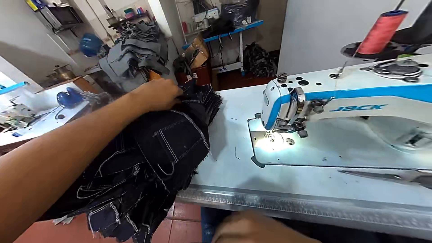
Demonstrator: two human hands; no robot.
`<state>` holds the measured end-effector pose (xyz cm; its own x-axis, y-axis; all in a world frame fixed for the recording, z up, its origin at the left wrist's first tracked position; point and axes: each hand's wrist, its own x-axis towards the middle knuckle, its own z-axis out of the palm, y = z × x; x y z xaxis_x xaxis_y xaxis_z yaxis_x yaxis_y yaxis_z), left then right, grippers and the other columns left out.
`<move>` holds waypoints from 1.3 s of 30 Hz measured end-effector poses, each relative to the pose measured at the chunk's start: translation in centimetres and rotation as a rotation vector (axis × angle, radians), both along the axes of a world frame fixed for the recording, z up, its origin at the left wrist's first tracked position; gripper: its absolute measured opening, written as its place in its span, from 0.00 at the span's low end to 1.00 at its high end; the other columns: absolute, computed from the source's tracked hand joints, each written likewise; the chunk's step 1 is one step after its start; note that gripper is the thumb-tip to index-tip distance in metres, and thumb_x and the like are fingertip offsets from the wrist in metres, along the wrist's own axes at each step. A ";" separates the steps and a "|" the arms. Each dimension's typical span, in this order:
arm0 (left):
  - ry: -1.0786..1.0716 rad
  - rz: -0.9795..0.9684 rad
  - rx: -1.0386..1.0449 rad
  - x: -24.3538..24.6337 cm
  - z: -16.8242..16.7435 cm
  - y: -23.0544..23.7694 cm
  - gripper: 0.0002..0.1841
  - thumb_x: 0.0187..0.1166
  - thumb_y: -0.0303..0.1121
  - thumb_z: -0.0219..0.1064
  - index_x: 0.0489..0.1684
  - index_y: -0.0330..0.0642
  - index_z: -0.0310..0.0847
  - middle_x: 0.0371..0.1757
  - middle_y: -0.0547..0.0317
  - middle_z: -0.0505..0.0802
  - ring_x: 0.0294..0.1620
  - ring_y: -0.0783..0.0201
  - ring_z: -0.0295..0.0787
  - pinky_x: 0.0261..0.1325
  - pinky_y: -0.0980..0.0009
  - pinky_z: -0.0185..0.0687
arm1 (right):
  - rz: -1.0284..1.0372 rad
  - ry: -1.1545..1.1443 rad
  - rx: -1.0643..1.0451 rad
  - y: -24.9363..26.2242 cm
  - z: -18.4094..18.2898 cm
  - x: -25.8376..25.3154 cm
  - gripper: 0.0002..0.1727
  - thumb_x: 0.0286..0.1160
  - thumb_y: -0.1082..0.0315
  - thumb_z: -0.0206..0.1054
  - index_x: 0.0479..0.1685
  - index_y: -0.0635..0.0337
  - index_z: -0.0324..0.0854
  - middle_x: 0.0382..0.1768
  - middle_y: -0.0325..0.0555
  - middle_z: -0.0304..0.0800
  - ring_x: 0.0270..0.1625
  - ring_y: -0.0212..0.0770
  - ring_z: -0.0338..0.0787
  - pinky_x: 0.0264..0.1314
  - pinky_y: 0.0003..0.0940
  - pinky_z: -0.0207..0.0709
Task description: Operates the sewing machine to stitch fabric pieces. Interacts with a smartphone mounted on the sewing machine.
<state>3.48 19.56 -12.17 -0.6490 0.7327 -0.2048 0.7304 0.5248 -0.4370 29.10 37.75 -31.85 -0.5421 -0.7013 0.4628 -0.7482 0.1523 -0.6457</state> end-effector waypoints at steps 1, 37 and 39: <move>-0.002 -0.075 0.087 0.5 0.5 0.4 0.14 0.86 0.38 0.64 0.36 0.37 0.88 0.33 0.45 0.92 0.42 0.43 0.92 0.47 0.40 0.84 | -0.083 0.059 -0.106 1.9 1.2 0.0 0.11 0.80 0.63 0.69 0.49 0.58 0.92 0.51 0.49 0.96 0.55 0.46 0.94 0.60 0.45 0.85; 0.057 0.157 0.817 10.3 -18.4 4.5 0.18 0.81 0.40 0.61 0.39 0.31 0.89 0.36 0.32 0.93 0.37 0.30 0.93 0.35 0.29 0.80 | -1.173 -0.586 0.036 9.4 -4.6 -1.7 0.43 0.53 0.49 0.87 0.69 0.64 0.77 0.51 0.58 0.92 0.54 0.56 0.93 0.54 0.57 0.85; 0.213 0.092 0.769 11.5 -20.0 6.5 0.16 0.80 0.35 0.61 0.37 0.28 0.86 0.38 0.30 0.92 0.37 0.29 0.93 0.32 0.34 0.82 | -1.425 -0.513 0.129 9.4 -4.2 -0.9 0.52 0.48 0.41 0.87 0.72 0.67 0.76 0.61 0.68 0.85 0.62 0.68 0.87 0.57 0.64 0.82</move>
